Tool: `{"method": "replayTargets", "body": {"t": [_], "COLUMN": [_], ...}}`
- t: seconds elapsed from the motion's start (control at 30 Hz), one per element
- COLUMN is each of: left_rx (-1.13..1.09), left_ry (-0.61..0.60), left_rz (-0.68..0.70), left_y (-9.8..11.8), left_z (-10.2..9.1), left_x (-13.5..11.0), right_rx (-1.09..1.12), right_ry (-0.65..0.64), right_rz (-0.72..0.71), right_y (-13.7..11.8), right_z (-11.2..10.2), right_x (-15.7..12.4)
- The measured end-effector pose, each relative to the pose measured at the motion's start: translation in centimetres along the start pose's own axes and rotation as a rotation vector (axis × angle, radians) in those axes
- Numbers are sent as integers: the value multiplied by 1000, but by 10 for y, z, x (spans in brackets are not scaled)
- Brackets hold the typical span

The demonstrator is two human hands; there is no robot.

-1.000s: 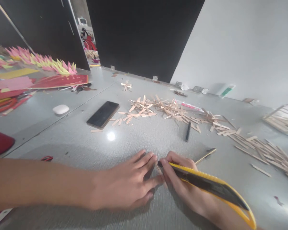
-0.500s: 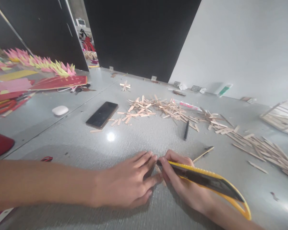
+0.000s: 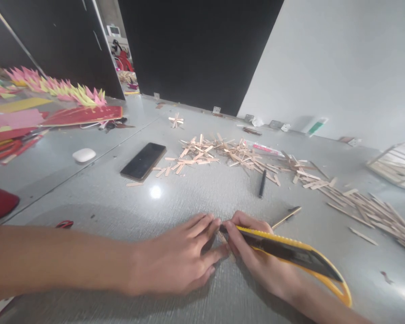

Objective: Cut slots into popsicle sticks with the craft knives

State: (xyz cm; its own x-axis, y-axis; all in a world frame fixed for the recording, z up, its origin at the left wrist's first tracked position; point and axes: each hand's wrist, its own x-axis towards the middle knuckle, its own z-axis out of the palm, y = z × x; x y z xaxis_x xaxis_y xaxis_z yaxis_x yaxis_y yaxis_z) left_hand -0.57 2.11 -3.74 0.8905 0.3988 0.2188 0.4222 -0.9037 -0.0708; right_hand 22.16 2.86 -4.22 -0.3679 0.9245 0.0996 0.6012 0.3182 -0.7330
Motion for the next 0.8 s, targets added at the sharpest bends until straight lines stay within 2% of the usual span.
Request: {"method": "replayTargets", "body": {"t": [0.23,0.8], "left_rx": [10,-44], "left_ry": [-5,-80], "left_rz": [-4,-34], "left_y": [2,4], "left_z": [-1,-4], "left_x": [-2,-1], "right_rx": [-8,-39], "right_ry": [-72,-13], "right_rz": [-13,-75], "right_y": [-11,-5], "right_z": [-4,4], "right_x": [3,1]}}
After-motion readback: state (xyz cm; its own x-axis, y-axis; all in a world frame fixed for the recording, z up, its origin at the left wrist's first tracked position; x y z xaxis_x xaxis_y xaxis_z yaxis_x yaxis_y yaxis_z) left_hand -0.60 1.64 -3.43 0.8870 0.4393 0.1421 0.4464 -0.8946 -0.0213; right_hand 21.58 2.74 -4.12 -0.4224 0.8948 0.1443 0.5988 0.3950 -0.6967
